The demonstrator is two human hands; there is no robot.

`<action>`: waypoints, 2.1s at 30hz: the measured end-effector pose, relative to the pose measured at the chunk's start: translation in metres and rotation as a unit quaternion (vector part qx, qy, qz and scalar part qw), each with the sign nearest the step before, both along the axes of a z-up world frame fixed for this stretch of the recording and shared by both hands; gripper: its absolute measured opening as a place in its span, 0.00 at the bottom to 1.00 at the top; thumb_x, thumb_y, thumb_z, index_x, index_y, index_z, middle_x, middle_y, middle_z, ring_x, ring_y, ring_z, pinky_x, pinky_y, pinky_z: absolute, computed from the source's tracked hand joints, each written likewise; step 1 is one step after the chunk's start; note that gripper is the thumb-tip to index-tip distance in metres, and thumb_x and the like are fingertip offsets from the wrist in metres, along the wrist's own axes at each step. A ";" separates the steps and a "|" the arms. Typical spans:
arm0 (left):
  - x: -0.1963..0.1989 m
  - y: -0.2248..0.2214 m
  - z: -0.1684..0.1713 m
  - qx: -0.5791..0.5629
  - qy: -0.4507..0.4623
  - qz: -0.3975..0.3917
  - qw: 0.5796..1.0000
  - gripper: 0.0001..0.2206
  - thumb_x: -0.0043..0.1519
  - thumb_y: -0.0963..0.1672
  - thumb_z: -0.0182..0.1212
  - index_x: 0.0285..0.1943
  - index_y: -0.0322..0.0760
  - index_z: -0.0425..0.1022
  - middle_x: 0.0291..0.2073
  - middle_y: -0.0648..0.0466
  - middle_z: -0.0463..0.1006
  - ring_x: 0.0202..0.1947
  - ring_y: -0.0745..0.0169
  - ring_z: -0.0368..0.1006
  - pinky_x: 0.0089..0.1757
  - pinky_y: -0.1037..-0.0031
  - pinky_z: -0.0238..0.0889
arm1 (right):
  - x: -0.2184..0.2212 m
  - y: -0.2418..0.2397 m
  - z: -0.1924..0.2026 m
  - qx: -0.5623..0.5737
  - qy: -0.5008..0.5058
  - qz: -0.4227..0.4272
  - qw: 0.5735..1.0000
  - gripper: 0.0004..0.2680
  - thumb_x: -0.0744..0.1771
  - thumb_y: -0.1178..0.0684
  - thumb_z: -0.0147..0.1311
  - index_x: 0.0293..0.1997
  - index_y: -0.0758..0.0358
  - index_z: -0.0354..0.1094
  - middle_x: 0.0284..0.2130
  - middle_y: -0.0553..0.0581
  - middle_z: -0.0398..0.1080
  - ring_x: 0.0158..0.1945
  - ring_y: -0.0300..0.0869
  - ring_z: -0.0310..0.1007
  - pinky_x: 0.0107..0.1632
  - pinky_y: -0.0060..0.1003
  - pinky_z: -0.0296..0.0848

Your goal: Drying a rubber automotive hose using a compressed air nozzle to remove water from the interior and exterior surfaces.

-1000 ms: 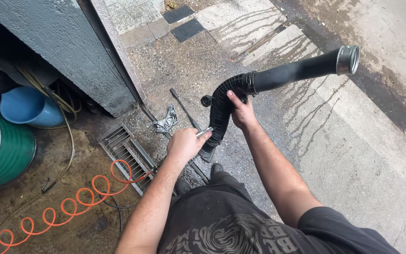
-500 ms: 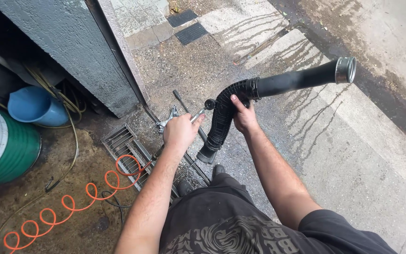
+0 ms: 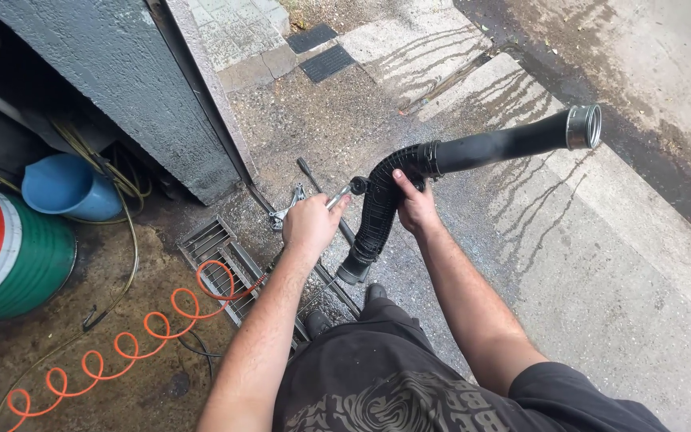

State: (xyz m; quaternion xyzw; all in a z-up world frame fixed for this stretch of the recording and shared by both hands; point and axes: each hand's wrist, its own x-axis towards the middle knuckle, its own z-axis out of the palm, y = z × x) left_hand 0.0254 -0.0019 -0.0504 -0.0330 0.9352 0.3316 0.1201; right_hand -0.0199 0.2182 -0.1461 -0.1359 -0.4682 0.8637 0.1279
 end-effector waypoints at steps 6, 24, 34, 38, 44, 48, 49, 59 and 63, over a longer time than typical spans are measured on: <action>0.003 0.005 0.001 -0.002 0.010 -0.012 1.000 0.22 0.63 0.60 0.53 0.38 0.46 0.83 0.33 0.47 0.84 0.45 0.42 0.81 0.45 0.57 0.74 | 0.002 0.000 0.004 -0.002 -0.010 -0.004 1.000 0.15 0.63 0.57 0.70 0.53 0.61 0.72 0.42 0.63 0.76 0.48 0.54 0.78 0.55 0.57 0.76; -0.012 0.026 0.010 -0.035 0.003 -0.032 0.999 0.23 0.62 0.60 0.53 0.39 0.43 0.83 0.34 0.44 0.84 0.46 0.40 0.81 0.46 0.55 0.74 | -0.027 0.011 0.008 -0.011 -0.002 -0.008 1.000 0.15 0.64 0.57 0.69 0.55 0.60 0.71 0.44 0.63 0.77 0.49 0.53 0.78 0.55 0.58 0.76; -0.028 0.063 0.012 -0.052 -0.002 -0.007 0.999 0.22 0.62 0.59 0.53 0.40 0.46 0.83 0.34 0.46 0.85 0.46 0.41 0.81 0.46 0.55 0.74 | -0.046 0.041 0.022 -0.018 -0.004 0.015 1.000 0.15 0.63 0.57 0.70 0.55 0.60 0.71 0.44 0.62 0.77 0.48 0.53 0.78 0.54 0.57 0.76; -0.029 0.077 0.013 -0.047 -0.005 0.010 0.999 0.22 0.63 0.59 0.53 0.41 0.45 0.83 0.34 0.45 0.84 0.47 0.41 0.81 0.47 0.56 0.74 | -0.051 0.055 0.023 -0.022 -0.006 0.027 0.999 0.16 0.64 0.57 0.69 0.55 0.60 0.71 0.44 0.62 0.77 0.49 0.53 0.78 0.54 0.57 0.76; -0.027 0.092 0.010 -0.056 0.001 0.032 0.998 0.22 0.63 0.59 0.53 0.39 0.44 0.83 0.32 0.45 0.84 0.45 0.40 0.81 0.45 0.55 0.74 | -0.054 0.070 0.022 -0.021 -0.019 0.042 0.999 0.15 0.63 0.56 0.70 0.53 0.59 0.72 0.41 0.60 0.77 0.46 0.51 0.79 0.52 0.55 0.77; -0.020 0.096 0.015 -0.016 -0.004 0.077 0.997 0.22 0.64 0.59 0.54 0.39 0.45 0.84 0.32 0.44 0.84 0.45 0.39 0.81 0.45 0.55 0.73 | -0.055 0.078 0.014 -0.022 -0.024 0.055 0.998 0.14 0.63 0.56 0.71 0.52 0.59 0.73 0.40 0.60 0.77 0.45 0.51 0.79 0.52 0.55 0.78; -0.020 0.096 0.010 -0.016 -0.006 0.078 0.997 0.22 0.64 0.59 0.54 0.39 0.45 0.84 0.32 0.44 0.84 0.45 0.39 0.81 0.45 0.55 0.73 | -0.054 0.079 0.014 -0.022 -0.027 0.056 0.998 0.14 0.63 0.56 0.71 0.52 0.59 0.73 0.40 0.60 0.77 0.45 0.51 0.79 0.52 0.55 0.78; 0.015 0.100 0.029 -0.072 -0.131 -0.015 0.989 0.21 0.64 0.57 0.55 0.46 0.40 0.84 0.37 0.44 0.84 0.49 0.39 0.80 0.51 0.53 0.71 | -0.058 0.079 0.037 -0.056 -0.010 0.058 0.997 0.13 0.63 0.58 0.71 0.50 0.61 0.73 0.37 0.62 0.77 0.43 0.53 0.80 0.50 0.57 0.78; 0.034 0.098 0.037 -0.066 -0.153 -0.002 0.986 0.19 0.68 0.52 0.53 0.47 0.35 0.82 0.26 0.47 0.79 0.36 0.46 0.82 0.47 0.57 0.74 | -0.068 0.083 0.033 -0.051 0.013 0.042 0.998 0.13 0.63 0.58 0.71 0.49 0.61 0.72 0.37 0.61 0.77 0.43 0.52 0.80 0.50 0.55 0.80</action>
